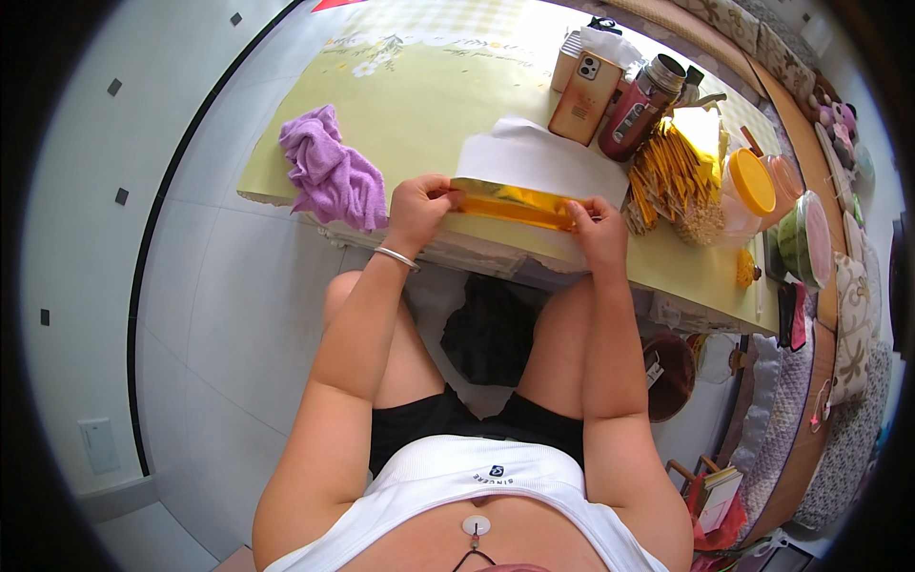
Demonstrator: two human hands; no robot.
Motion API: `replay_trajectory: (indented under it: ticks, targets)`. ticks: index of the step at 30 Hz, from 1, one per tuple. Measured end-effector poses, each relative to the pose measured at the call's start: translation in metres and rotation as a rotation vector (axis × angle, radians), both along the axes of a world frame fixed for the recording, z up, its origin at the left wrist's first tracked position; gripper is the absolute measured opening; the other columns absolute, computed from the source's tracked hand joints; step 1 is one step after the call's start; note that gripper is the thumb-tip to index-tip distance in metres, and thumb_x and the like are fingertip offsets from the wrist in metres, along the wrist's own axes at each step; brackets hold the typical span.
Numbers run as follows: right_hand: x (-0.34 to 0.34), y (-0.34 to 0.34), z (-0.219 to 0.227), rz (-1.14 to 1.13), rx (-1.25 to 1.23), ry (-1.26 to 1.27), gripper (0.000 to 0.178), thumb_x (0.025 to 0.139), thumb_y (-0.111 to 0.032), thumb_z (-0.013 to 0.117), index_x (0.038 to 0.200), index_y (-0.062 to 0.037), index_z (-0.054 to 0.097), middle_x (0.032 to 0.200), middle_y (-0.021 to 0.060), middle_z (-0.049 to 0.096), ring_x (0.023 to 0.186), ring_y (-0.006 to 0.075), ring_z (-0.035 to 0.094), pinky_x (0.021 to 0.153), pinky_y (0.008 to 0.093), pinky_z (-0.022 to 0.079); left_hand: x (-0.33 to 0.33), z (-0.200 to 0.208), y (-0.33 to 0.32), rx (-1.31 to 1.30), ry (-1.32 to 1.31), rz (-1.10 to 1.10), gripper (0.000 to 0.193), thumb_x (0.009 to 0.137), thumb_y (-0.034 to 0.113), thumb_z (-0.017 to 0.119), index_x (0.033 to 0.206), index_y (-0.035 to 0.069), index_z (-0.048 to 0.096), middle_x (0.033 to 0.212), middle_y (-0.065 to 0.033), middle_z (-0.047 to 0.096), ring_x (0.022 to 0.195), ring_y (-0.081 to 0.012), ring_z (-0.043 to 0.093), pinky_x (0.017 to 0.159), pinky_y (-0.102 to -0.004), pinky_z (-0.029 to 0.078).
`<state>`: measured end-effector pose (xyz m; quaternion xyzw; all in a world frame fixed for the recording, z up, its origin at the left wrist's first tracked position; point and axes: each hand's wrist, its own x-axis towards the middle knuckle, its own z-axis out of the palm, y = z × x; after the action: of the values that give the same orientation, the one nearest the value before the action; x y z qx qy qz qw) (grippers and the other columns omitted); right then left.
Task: The person sits on the floor and folds a yellow sheet of paper into a smaller rectangular shape using their hands. They repeatedly fold the paper in half and press the creases to ensure a neat finish.
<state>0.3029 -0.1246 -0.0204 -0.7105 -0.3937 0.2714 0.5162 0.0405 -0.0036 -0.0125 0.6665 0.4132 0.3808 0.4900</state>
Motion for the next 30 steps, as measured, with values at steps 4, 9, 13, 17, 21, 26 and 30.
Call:
replay_trajectory:
  ticks: [4,9,13,17,21,26,30]
  targets:
    - [-0.002,0.002,0.005,-0.060,0.196,0.203,0.015,0.093,-0.013,0.070,0.098,0.0013,0.069,0.083,0.0056,0.069,0.070,0.0118,0.065,0.065,0.0258,0.055,0.001,0.002,0.001,-0.048,-0.040,0.021,0.010,0.082,0.007,0.076,0.085,-0.003,0.074,0.070,-0.0057,0.072,0.063,-0.0100,0.067,0.062,-0.0250,0.053]
    - [-0.014,0.003,0.013,-0.002,0.283,0.537,0.016,0.096,-0.012,0.067,0.103,0.0028,0.066,0.086,0.0072,0.071,0.077,0.0125,0.069,0.071,0.0258,0.058,0.007,0.004,0.001,-0.069,0.058,0.031,0.006,0.084,0.002,0.073,0.085,-0.004,0.075,0.077,-0.0037,0.072,0.068,-0.0092,0.064,0.062,-0.0240,0.050]
    - [-0.005,0.008,-0.008,0.096,0.186,0.518,0.012,0.095,-0.010,0.067,0.098,0.0015,0.066,0.087,0.0073,0.071,0.075,0.0122,0.068,0.072,0.0263,0.057,0.000,-0.018,0.011,0.048,0.038,0.105,0.008,0.084,-0.001,0.072,0.091,-0.001,0.076,0.093,-0.0043,0.071,0.074,-0.0095,0.064,0.062,-0.0219,0.050]
    - [-0.003,0.007,-0.011,0.104,0.187,0.472,0.009,0.094,-0.008,0.067,0.094,0.0014,0.066,0.085,0.0075,0.071,0.074,0.0124,0.068,0.072,0.0263,0.057,0.005,-0.004,0.001,-0.019,-0.108,0.070,0.015,0.084,-0.003,0.073,0.098,0.002,0.076,0.108,-0.0048,0.067,0.079,-0.0085,0.064,0.062,-0.0199,0.049]
    - [-0.007,0.007,-0.007,0.088,0.171,0.480,0.010,0.094,-0.008,0.066,0.092,0.0018,0.065,0.084,0.0083,0.071,0.073,0.0125,0.068,0.071,0.0259,0.057,0.001,-0.007,0.000,-0.002,-0.145,0.116,0.012,0.083,0.000,0.072,0.094,0.002,0.077,0.093,-0.0034,0.069,0.071,-0.0102,0.066,0.062,-0.0220,0.053]
    - [-0.006,0.007,-0.007,0.076,0.154,0.451,0.012,0.094,-0.008,0.068,0.090,0.0019,0.063,0.080,0.0067,0.069,0.071,0.0111,0.066,0.069,0.0246,0.057,-0.001,0.017,-0.009,-0.368,-0.145,0.096,0.011,0.091,0.006,0.068,0.099,0.002,0.074,0.080,-0.0046,0.070,0.068,-0.0115,0.067,0.061,-0.0226,0.055]
    - [-0.010,0.007,-0.002,0.069,0.151,0.408,0.013,0.093,-0.009,0.070,0.089,0.0017,0.064,0.078,0.0031,0.065,0.068,0.0090,0.064,0.068,0.0237,0.057,-0.003,0.018,-0.010,-0.426,-0.171,0.039,0.014,0.097,0.010,0.062,0.104,0.001,0.069,0.089,-0.0081,0.072,0.076,-0.0163,0.072,0.065,-0.0261,0.059]
